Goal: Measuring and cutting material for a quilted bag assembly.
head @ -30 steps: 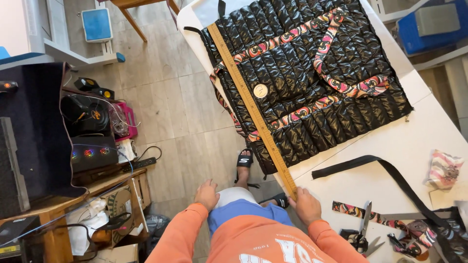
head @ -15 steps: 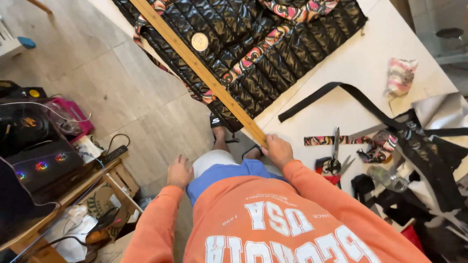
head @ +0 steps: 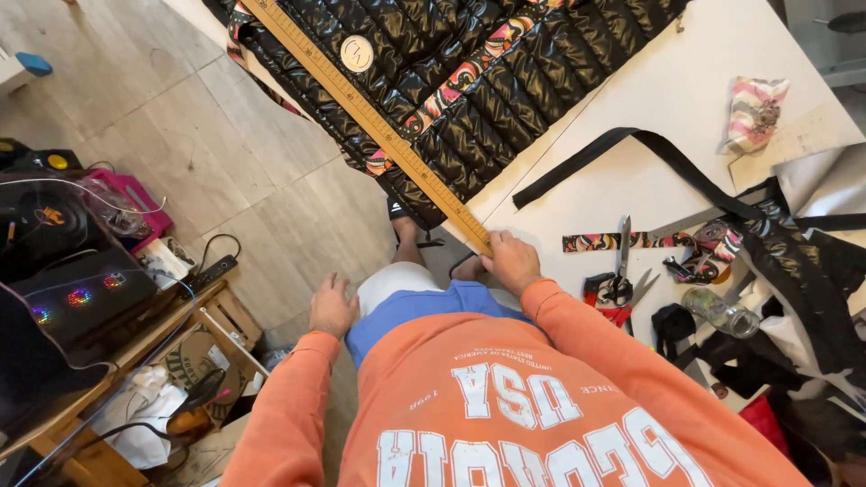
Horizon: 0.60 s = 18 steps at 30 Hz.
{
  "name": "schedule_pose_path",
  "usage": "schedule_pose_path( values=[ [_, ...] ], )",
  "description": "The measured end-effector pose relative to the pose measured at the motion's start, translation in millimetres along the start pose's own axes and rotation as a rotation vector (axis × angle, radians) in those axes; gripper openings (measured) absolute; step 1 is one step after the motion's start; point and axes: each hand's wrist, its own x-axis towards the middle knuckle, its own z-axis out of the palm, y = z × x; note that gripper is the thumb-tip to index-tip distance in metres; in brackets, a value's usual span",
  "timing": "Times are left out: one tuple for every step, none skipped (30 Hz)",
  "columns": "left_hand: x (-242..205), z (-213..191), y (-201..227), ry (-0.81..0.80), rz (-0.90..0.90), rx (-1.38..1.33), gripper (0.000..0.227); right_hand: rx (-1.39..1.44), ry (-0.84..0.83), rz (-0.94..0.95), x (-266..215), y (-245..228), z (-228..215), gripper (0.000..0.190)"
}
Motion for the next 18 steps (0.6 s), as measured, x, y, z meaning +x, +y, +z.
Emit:
schedule_pose_path(
  values=[
    [-0.8,1.7,-0.5,0.004,-0.002,0.007,0.048,-0.006,0.0,0.001,-0.8,0.3,2.0,0.05],
    [-1.6,2.8,-0.7,0.002,-0.002,0.007,0.048,-0.006,-0.001,0.001,-1.2,-0.3,1.2,0.05],
    [-1.5,4.0,-0.3,0.01,-0.002,0.002,0.048,-0.009,-0.018,0.003,-0.7,-0.3,0.0,0.049],
    [-1.4,5.1,0.0,0.017,-0.003,-0.002,0.049,-0.012,-0.034,0.005,-0.1,-0.5,-1.2,0.048],
    [-1.4,6.8,-0.5,0.016,-0.005,-0.004,0.049,-0.013,-0.036,0.003,-0.3,-0.6,-2.1,0.048],
    [-1.5,8.5,-1.2,0.026,-0.001,0.004,0.048,-0.018,-0.033,-0.001,-0.5,-0.8,-3.0,0.048],
    [-0.2,9.8,-1.4,0.037,0.006,0.012,0.048,-0.022,-0.029,-0.002,-0.1,-0.7,-4.1,0.048],
    [-0.3,10.1,-1.3,0.037,0.005,0.011,0.048,-0.023,-0.029,-0.003,0.0,-0.7,-4.2,0.048],
    [-0.8,10.4,-1.3,0.036,0.007,0.007,0.047,-0.028,-0.032,-0.003,-0.3,-0.8,-4.3,0.047],
    [-1.4,10.6,-1.3,0.036,0.009,0.003,0.047,-0.032,-0.034,-0.003,-0.6,-0.9,-4.5,0.047],
    [-1.0,10.9,-1.4,0.036,0.009,0.003,0.047,-0.032,-0.035,-0.003,-0.6,-0.5,-2.3,0.047],
    [-0.7,11.2,-1.6,0.033,0.004,-0.002,0.047,-0.034,-0.026,-0.004,-0.6,0.0,-0.2,0.048],
    [0.0,11.1,-1.7,0.031,-0.001,-0.007,0.047,-0.035,-0.016,-0.007,-0.1,0.4,1.6,0.049],
    [0.3,11.5,-1.7,0.031,-0.001,-0.008,0.047,-0.036,-0.016,-0.007,0.2,1.1,3.0,0.049],
    [0.4,11.9,-1.9,0.031,-0.003,-0.007,0.047,-0.054,0.001,-0.021,0.1,1.6,4.6,0.049],
    [0.4,12.3,-2.0,0.03,-0.004,-0.007,0.047,-0.073,0.017,-0.034,0.0,2.2,6.3,0.049],
    [0.2,12.5,-2.2,0.03,-0.004,-0.007,0.047,-0.073,0.017,-0.034,-0.7,0.8,5.9,0.049],
    [0.0,12.6,-2.3,0.035,-0.001,-0.012,0.047,-0.083,0.026,-0.037,-1.5,-0.5,5.4,0.048]
  ],
)
